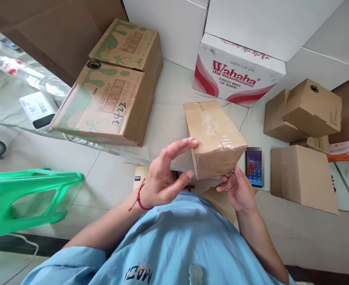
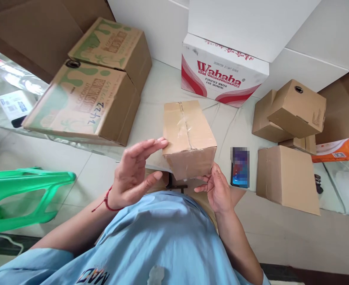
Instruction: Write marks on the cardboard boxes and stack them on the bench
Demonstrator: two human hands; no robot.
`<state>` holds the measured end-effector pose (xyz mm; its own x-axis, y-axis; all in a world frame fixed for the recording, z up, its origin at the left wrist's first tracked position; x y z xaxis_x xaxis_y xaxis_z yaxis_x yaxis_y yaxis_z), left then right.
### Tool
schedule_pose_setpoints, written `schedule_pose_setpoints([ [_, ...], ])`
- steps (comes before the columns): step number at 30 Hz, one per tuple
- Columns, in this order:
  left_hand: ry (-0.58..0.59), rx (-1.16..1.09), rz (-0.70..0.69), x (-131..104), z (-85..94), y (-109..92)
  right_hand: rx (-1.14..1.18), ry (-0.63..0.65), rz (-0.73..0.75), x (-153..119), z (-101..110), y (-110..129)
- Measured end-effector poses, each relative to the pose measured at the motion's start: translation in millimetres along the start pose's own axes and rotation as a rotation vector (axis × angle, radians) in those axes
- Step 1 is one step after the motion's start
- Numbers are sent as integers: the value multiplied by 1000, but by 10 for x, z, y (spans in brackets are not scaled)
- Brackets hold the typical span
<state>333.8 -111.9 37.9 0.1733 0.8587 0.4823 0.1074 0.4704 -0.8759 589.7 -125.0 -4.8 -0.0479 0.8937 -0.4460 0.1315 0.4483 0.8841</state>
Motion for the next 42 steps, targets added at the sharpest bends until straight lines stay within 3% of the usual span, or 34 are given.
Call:
schedule_pose_setpoints([
  [4, 1, -24, -13, 115, -8, -139, -49, -51, 54, -102, -24, 59],
  [9, 82, 134, -112, 331, -184, -302, -43, -148, 35, -83, 30, 77],
  [13, 150, 37, -122, 578, -241, -315, -38, -135, 46, -29, 66, 102],
  [17, 167, -79, -56, 689, -246, -255, -51, -199, 126, 39, 180, 87],
  [19, 159, -54, -67, 666, -227, -137, -70, -244, 168, 88, 258, 69],
  [21, 53, 12, -72, 615, -162, 90, -90, -276, 198, 147, 327, 60],
  [23, -188, 77, 16, 547, -46, 411, -94, -295, 213, 206, 372, 64],
  [25, -415, 86, 214, 468, 67, 753, -77, -306, 218, 260, 391, 83],
  [27, -453, -49, 385, 396, 114, 1004, -50, -322, 221, 302, 397, 108],
  [29, -407, -152, 449, 336, 116, 1089, -29, -354, 228, 332, 409, 131],
  [31, -391, -197, 449, 280, 119, 1024, -22, -382, 223, 350, 428, 144],
  [35, -479, -298, 413, 186, 213, 698, -43, -350, 172, 365, 414, 140],
  [38, -521, -317, 382, 134, 325, 477, -57, -297, 88, 382, 325, 105],
  [42, -554, -306, 371, 44, 414, 335, -79, -235, 6, 422, 188, 29],
])
Point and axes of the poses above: each hand's wrist, its own x-axis towards the middle knuckle, its own z-axis out of the back of the hand, y = z × x, the point moved 2 cm from there along x, towards the middle knuckle, and after that the axes turned 13 degrees about -x, right-handed, at the moved point
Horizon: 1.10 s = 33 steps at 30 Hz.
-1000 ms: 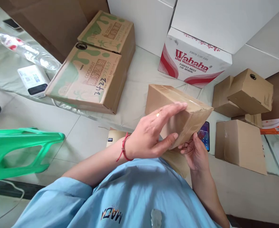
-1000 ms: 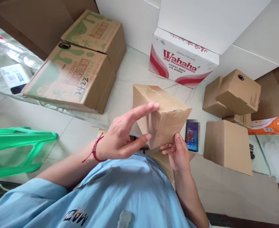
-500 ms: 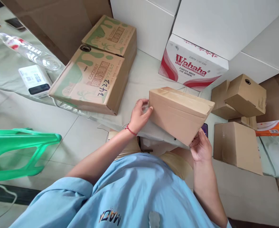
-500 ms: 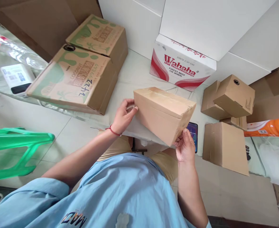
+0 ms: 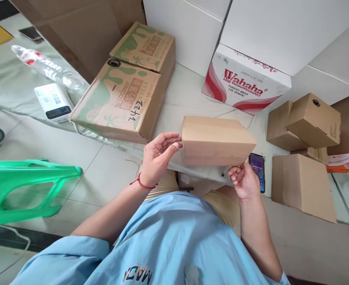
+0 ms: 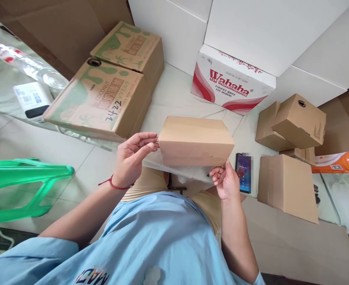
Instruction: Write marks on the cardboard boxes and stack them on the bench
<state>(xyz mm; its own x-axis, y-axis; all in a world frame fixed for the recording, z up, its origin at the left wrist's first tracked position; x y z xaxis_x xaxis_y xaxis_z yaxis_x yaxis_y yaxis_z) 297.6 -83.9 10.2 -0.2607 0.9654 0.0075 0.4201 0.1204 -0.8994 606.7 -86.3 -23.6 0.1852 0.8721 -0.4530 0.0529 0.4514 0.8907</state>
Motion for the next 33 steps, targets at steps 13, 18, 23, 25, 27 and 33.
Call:
schedule_pose_setpoints([
  [13, 86, 49, 51, -202, -14, -106, -40, -74, 145, -113, 20, 97],
  [18, 96, 15, 78, -188, -2, -253, -86, -59, 223, -267, 56, 211],
  [23, 60, 20, 101, -118, 52, -246, -125, -21, 274, -332, 62, 204],
  [25, 36, 32, 120, -81, 111, -180, -151, -2, 287, -319, 67, 163],
  [27, 7, 38, 139, -43, 192, -83, -195, 7, 298, -299, 81, 108],
  [33, -113, -20, 131, 21, 486, 298, -465, 7, 562, -346, 109, 52],
])
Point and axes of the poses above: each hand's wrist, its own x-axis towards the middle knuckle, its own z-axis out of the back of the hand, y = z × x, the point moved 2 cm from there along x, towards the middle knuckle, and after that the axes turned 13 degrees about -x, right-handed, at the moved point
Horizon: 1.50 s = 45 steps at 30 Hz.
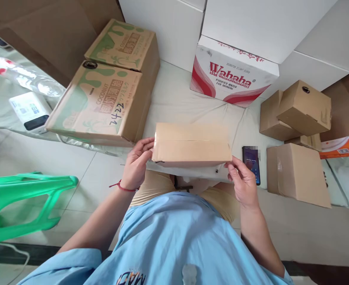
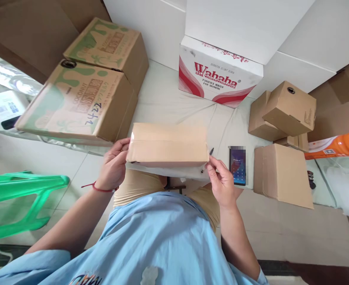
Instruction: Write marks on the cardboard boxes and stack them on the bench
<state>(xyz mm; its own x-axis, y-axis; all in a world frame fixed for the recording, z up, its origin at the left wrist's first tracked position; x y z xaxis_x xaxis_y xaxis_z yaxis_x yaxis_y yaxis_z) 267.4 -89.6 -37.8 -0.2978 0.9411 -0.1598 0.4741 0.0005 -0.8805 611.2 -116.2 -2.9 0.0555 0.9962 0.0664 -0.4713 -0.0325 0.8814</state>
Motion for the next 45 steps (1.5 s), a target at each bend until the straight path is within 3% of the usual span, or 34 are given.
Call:
schedule_pose_setpoints([
  [6, -93, -166, 97, 13, 238, 182, -220, 6, 437, -76, -104, 376],
  [11, -139, -248, 168, -52, 316, 74, -267, -83, 550, -11, -153, 487],
  [14, -71, -201, 158, -117, 239, -20, -263, -179, 462, 67, -82, 412],
  [17, 35, -133, 135, -166, 110, -112, -278, -205, 277, 118, -19, 322],
  [21, 70, -56, 127, -169, 27, -212, -156, -175, 21, 102, -54, 244],
  [26, 71, -1, 194, -176, 79, -281, 23, -78, -217, 75, -223, 191],
  [30, 63, 20, 159, -216, 76, -332, 78, -44, -250, 86, -293, 230],
  [36, 187, 31, 94, -31, -171, -458, 195, -222, -227, -132, -312, 342],
  [40, 294, 97, 24, 330, -360, -470, 322, -80, -253, -449, -417, 319],
  [45, 284, 199, 25, 675, -494, -216, 366, 112, -279, -636, -333, 172],
])
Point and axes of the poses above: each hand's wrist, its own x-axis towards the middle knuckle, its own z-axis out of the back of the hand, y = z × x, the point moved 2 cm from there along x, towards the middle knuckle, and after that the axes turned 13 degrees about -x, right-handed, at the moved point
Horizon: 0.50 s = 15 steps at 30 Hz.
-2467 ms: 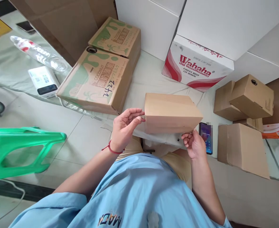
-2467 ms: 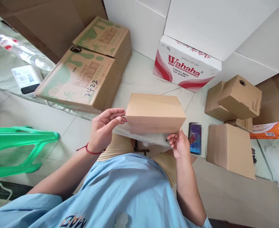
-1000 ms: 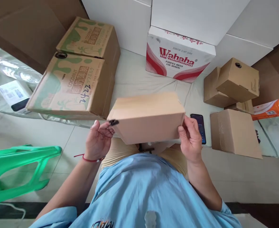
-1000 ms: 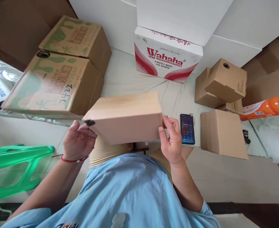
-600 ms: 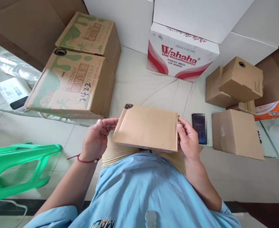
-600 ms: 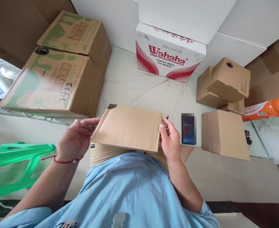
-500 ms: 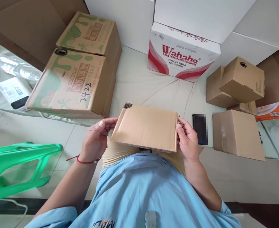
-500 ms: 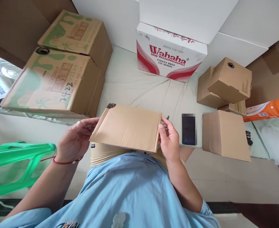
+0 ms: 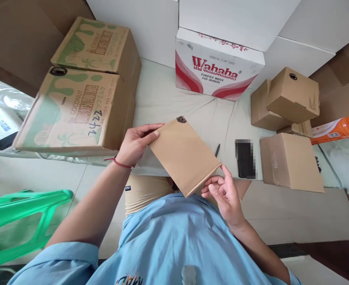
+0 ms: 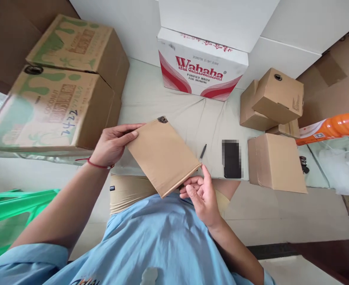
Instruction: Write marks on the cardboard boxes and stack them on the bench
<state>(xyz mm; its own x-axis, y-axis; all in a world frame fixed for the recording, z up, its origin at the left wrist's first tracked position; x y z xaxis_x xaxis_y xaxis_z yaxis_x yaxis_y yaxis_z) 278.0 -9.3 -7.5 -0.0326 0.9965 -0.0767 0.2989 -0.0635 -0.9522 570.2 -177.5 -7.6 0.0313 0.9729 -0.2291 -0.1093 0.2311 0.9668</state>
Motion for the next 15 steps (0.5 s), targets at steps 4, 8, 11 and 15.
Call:
schedule_pose_setpoints([
  [4, -15, 42, -42, 90, -61, 139, -127, -38, 13, 242, 387, -69],
  [8, -96, 157, -146, 39, -100, 112, -781, -100, 186, 724, 691, -65],
  [11, -250, 330, -360, -154, -162, -35, -1387, 65, 267, 1042, 687, 24],
  [15, -86, 505, -539, -488, -429, -260, -1791, 366, 248, 1270, 552, 225],
])
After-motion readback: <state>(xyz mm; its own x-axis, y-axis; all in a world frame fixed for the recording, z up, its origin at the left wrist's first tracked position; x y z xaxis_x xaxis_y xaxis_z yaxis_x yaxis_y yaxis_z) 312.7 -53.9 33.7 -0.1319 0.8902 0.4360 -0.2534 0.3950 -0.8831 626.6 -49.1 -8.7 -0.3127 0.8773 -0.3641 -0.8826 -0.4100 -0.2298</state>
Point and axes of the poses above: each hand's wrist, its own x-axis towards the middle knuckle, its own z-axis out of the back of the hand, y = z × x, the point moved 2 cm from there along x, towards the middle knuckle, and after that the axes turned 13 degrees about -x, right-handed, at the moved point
